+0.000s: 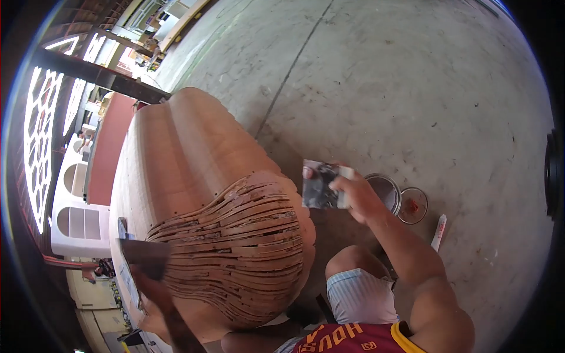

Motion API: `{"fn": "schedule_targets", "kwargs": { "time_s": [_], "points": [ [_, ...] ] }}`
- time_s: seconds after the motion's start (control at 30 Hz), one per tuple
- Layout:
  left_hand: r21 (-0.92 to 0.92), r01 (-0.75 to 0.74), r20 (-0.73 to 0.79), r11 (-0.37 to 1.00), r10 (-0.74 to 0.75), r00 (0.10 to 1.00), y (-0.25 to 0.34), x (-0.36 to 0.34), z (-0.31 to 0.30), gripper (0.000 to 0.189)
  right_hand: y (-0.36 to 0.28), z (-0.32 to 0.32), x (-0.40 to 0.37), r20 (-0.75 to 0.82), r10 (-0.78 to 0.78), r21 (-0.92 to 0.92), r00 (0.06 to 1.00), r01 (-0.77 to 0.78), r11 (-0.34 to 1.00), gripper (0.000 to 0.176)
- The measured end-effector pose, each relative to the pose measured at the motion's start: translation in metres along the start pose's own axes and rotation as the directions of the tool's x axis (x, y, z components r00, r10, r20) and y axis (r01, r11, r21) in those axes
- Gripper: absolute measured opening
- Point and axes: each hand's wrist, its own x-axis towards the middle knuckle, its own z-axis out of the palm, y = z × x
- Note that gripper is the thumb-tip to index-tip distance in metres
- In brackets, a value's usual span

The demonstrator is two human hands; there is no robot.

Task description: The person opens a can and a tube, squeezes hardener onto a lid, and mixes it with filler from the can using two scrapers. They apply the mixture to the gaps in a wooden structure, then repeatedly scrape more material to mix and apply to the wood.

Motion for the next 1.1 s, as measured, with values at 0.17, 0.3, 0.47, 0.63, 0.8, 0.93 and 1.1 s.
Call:
{"fn": "schedule_targets", "kwargs": {
  "time_s": [0.17,0.3,0.47,0.63,0.8,0.93,1.1],
  "points": [
    [0.339,-0.007,-0.019,0.941,0.014,1.0,-0.097,0.03,0.019,0.058,0.045,-0.033,0.126,0.042,0.163,-0.499,0.986,-0.12,0.858,0.029],
    [-0.55,0.551,0.095,0.628,-0.608,0.788,0.016,0.045,0.023,0.053,0.062,-0.017,0.172,-0.027,0.266,-0.629,0.963,-0.223,0.745,0.025],
    [0.062,0.173,0.021,0.983,-0.174,0.985,-0.082,0.036,0.009,0.066,0.085,-0.01,0.207,-0.033,0.32,-0.75,0.947,-0.235,0.619,0.024],
    [-0.573,0.591,0.03,0.567,-0.707,0.707,-0.017,0.047,0.024,0.064,0.095,-0.002,0.223,0.012,0.291,-0.876,0.957,-0.13,0.464,0.023],
    [-0.59,0.514,0.001,0.623,-0.635,0.772,-0.017,0.045,0.027,0.066,0.115,0.019,0.237,0.091,0.193,-0.991,0.977,0.07,0.115,0.025],
    [-0.594,0.537,0.018,0.599,-0.658,0.753,-0.004,0.045,0.027,0.073,0.104,0.051,0.226,0.14,0.132,-0.985,0.981,0.125,0.117,0.03],
    [-0.553,0.517,-0.022,0.654,-0.631,0.775,-0.027,0.042,0.024,0.073,0.067,0.05,0.222,0.043,0.169,-0.984,0.985,0.012,0.179,0.028]
  ]
}}
